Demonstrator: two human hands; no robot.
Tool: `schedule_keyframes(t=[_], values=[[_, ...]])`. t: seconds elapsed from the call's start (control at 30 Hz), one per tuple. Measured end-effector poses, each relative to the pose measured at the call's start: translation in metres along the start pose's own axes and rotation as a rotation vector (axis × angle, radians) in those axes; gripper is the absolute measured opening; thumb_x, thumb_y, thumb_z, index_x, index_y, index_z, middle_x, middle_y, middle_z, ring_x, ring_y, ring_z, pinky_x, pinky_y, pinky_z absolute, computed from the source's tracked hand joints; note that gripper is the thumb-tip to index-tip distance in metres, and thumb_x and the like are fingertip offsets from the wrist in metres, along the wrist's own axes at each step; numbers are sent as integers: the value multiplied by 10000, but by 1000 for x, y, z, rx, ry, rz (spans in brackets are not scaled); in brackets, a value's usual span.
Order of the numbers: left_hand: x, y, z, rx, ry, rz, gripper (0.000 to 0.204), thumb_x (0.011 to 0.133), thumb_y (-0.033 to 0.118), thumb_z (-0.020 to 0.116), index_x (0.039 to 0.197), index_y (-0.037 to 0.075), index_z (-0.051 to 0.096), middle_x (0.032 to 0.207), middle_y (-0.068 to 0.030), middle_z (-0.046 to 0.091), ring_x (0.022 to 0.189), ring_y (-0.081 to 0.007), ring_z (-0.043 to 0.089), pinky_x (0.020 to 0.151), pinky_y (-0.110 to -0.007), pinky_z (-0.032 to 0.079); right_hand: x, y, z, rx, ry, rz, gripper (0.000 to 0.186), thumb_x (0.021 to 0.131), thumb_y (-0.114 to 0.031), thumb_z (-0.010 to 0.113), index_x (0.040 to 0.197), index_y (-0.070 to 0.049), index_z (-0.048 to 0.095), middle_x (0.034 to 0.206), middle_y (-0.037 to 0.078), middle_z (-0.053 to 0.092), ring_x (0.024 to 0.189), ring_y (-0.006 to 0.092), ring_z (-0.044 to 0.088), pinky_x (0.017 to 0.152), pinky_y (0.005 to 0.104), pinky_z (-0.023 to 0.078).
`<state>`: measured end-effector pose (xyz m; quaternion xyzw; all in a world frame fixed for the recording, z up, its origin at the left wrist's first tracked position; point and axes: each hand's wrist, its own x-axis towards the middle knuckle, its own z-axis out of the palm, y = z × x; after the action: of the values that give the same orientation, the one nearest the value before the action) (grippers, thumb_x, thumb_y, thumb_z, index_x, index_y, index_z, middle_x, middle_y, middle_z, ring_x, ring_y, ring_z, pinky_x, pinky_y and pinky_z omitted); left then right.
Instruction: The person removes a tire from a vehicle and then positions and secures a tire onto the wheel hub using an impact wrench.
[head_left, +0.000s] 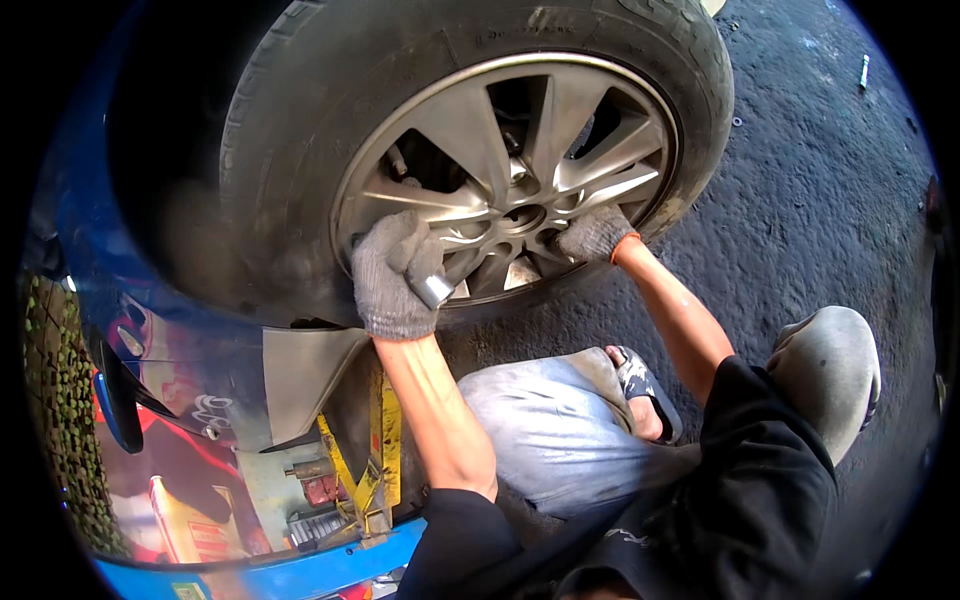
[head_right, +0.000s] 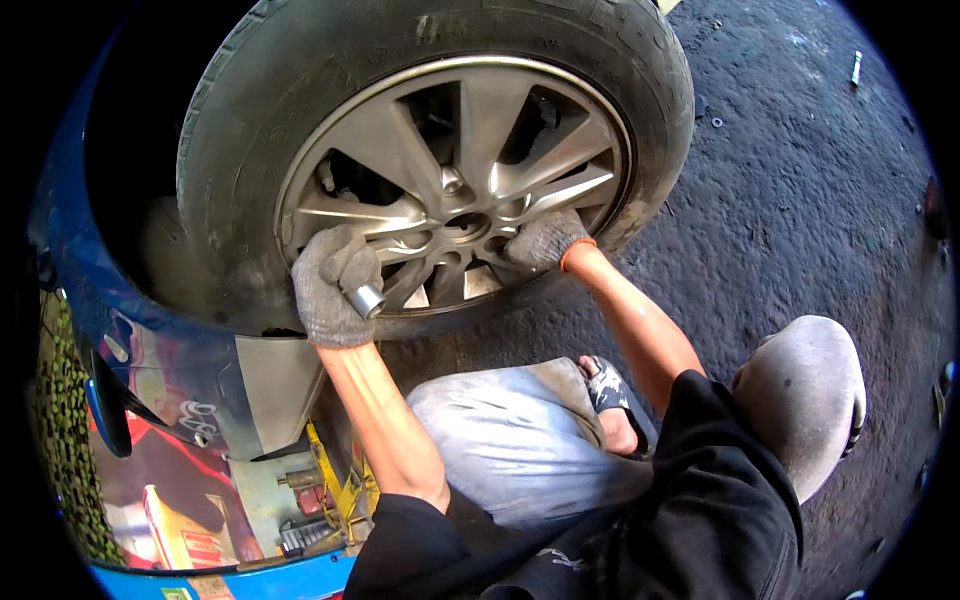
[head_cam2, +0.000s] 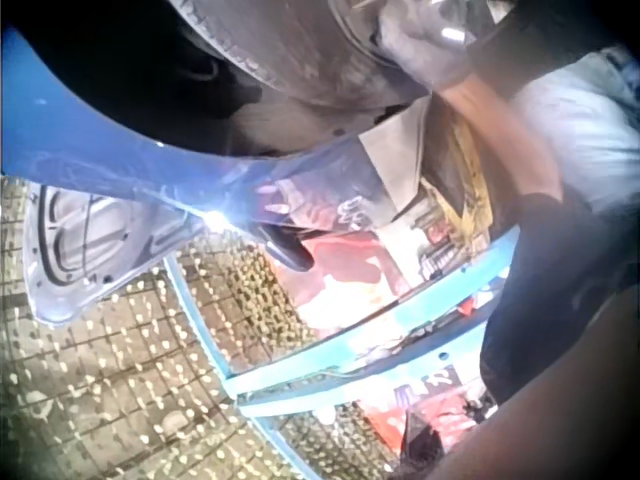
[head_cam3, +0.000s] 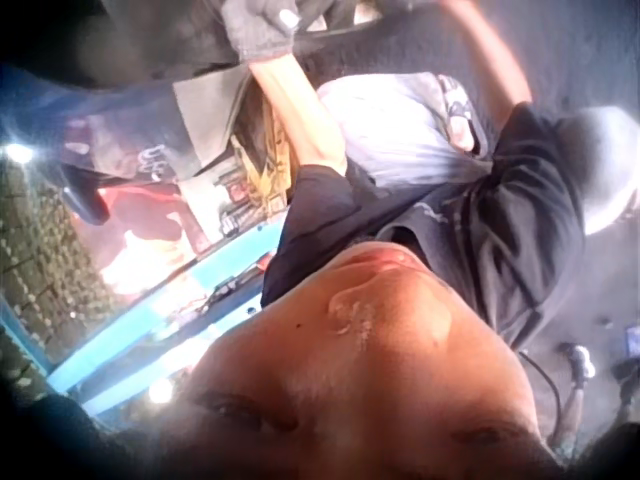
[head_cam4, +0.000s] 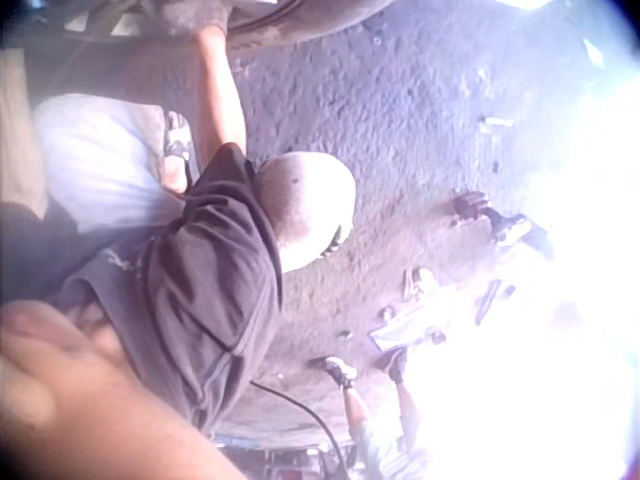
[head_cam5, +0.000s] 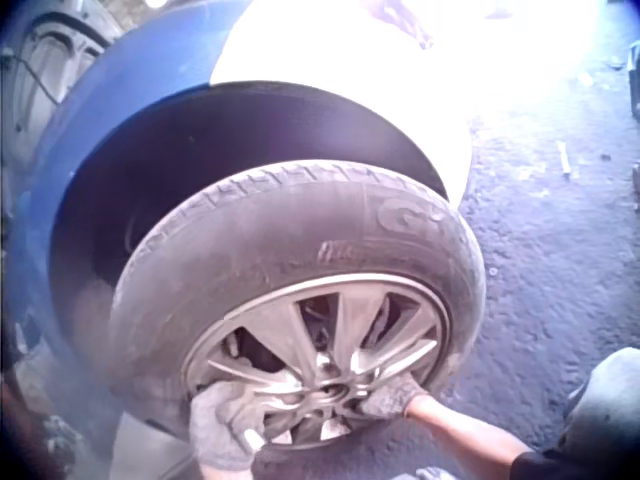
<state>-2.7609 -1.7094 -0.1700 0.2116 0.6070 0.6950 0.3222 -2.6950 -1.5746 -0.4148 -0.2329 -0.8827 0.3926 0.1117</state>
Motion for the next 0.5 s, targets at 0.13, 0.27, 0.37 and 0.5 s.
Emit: schedule_keyframes(t=[0.13,0.27,0.37,0.5], values=[[10,13,5,44,-51,-75,413,967,66,511,613,184,332,535,52,305,423,-87,286,411,-259,258,4,0,19,-160,-105,-68,371,872,-376,504,959,-125,763,967,144,745,905,338,709,821,454,551],[22,24,39,22,-127,-113,366,948,5,504,643,147,360,567,55,295,455,-78,262,428,-248,253,1,-5,13,87,-86,18,507,874,-447,441,1071,-105,757,1183,176,702,1109,341,670,964,438,509],[52,17,47,81,-36,-114,344,947,-16,497,663,136,376,578,58,320,460,-65,263,428,-238,259,23,-3,16,14,-283,-41,560,885,-468,421,1183,-104,724,1237,159,689,1152,334,657,987,430,502],[69,-6,36,93,56,-157,345,943,-25,499,662,140,387,570,57,332,457,-58,274,421,-234,264,27,9,49,72,-321,-128,460,928,-419,423,1129,-142,730,1216,162,697,1100,375,669,931,469,518]])
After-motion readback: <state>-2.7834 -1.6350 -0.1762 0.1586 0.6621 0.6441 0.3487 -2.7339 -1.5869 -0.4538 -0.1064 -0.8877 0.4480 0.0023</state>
